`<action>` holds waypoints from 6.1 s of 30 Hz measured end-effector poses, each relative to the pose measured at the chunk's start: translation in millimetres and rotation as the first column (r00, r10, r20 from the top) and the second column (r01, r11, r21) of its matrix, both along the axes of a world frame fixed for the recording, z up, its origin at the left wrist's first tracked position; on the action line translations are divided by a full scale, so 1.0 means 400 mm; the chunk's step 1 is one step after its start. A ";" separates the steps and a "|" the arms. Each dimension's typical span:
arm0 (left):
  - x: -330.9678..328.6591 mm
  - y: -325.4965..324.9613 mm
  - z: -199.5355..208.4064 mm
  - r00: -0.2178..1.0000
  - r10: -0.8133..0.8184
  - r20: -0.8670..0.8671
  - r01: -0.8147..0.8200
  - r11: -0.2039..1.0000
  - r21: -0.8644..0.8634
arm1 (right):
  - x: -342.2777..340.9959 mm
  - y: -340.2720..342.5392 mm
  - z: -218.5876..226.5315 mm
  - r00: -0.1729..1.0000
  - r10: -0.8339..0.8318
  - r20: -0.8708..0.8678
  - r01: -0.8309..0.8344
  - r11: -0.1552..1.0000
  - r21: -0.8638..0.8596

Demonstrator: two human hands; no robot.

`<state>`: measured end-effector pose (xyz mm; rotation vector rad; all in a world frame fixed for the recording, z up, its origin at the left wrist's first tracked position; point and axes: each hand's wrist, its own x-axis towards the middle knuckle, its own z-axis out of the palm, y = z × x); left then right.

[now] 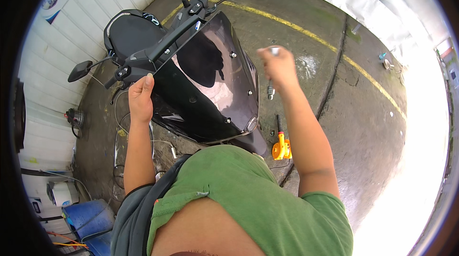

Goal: The person uses a socket wrench to remove several bolts from the front fairing of a black motorcycle. After loosening the bolts, the person detaches the fairing and sets it aside.

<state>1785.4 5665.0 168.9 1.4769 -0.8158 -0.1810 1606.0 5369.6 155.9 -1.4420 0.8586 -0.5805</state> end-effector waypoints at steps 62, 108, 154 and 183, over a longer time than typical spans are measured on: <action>-0.054 0.195 -0.033 0.973 0.217 0.082 -0.229 0.954 0.191 | -0.210 0.172 -0.219 0.951 0.068 -0.301 -0.099 0.991 -0.089; 0.019 0.012 -0.099 0.992 -0.046 -0.114 0.036 0.995 -0.095 | -0.007 0.133 -0.398 0.896 -0.148 -0.420 0.076 0.980 -0.184; 0.001 0.011 -0.074 0.960 -0.229 -0.161 0.195 0.960 -0.200 | -0.016 0.154 -0.397 0.915 -0.179 -0.362 0.072 0.954 -0.290; 0.011 0.010 -0.089 0.989 -0.090 -0.115 0.072 0.986 -0.153 | -0.185 0.254 -0.342 0.996 0.091 0.023 -0.086 0.784 0.615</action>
